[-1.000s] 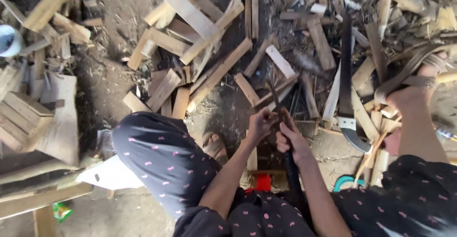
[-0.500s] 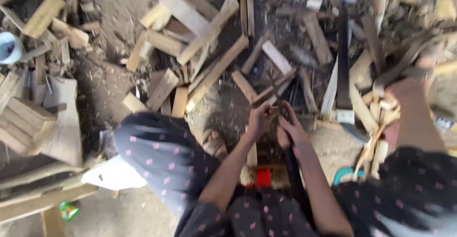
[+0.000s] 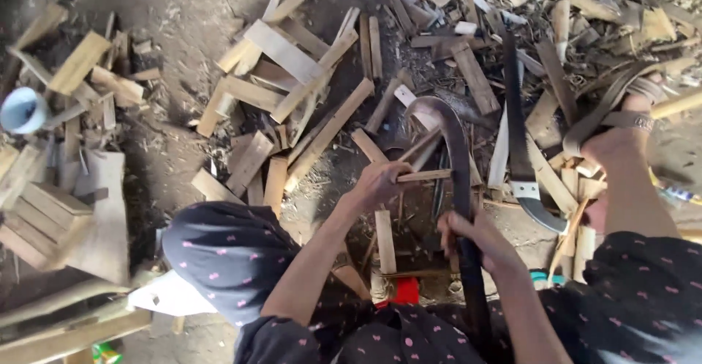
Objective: The person sits on the ground and uses a curved blade to shave and shape a small piece of wood. They repeatedly hold the wood in one hand and scrape the blade along its surface to remove material, occasionally inspecting the piece.
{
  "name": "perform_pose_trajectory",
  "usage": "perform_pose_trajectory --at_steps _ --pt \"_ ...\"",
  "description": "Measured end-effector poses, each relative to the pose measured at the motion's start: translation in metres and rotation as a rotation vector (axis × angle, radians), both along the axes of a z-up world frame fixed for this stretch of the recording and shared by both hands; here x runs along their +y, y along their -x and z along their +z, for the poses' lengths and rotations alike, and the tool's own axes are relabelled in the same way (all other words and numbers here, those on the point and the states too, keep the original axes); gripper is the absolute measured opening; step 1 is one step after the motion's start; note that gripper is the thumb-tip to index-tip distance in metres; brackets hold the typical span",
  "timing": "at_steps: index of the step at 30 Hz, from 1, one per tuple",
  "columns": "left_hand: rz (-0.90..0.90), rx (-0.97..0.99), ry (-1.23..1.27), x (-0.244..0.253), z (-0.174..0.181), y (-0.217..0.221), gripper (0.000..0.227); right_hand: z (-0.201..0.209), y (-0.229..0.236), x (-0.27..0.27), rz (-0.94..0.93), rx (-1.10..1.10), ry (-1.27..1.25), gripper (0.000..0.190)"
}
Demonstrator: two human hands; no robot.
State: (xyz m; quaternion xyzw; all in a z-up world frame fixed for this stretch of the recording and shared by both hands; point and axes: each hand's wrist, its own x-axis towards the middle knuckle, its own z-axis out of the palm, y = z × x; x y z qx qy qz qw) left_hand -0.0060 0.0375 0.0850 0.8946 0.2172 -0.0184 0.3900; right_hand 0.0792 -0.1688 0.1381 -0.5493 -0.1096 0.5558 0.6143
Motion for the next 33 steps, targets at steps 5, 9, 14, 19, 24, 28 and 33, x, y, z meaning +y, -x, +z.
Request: perform_pose_trajectory --at_steps 5,9,14,19,24,28,33 --pt "-0.019 -0.002 -0.055 0.000 -0.012 0.016 0.007 -0.044 0.019 -0.007 0.071 0.169 0.027 0.020" --pt "0.032 0.042 0.009 -0.013 -0.018 0.020 0.026 -0.060 0.014 -0.002 -0.015 0.015 0.183 0.024" --pt "0.142 0.049 0.617 -0.047 0.015 0.029 0.025 -0.036 0.020 0.001 0.021 -0.341 0.351 0.036" --pt "0.113 -0.068 1.192 -0.045 0.061 0.044 0.026 0.004 0.012 -0.003 0.028 0.043 0.078 0.028" --pt "0.022 -0.311 1.346 -0.050 0.079 0.063 0.021 0.024 -0.001 -0.013 -0.047 0.074 -0.258 0.027" --pt "-0.093 -0.391 1.442 -0.053 0.121 0.066 0.013 0.021 0.004 -0.010 -0.057 0.063 -0.262 0.031" --pt "-0.176 -0.334 1.407 -0.061 0.110 0.069 0.065 -0.011 -0.003 -0.015 -0.048 0.172 -0.294 0.072"
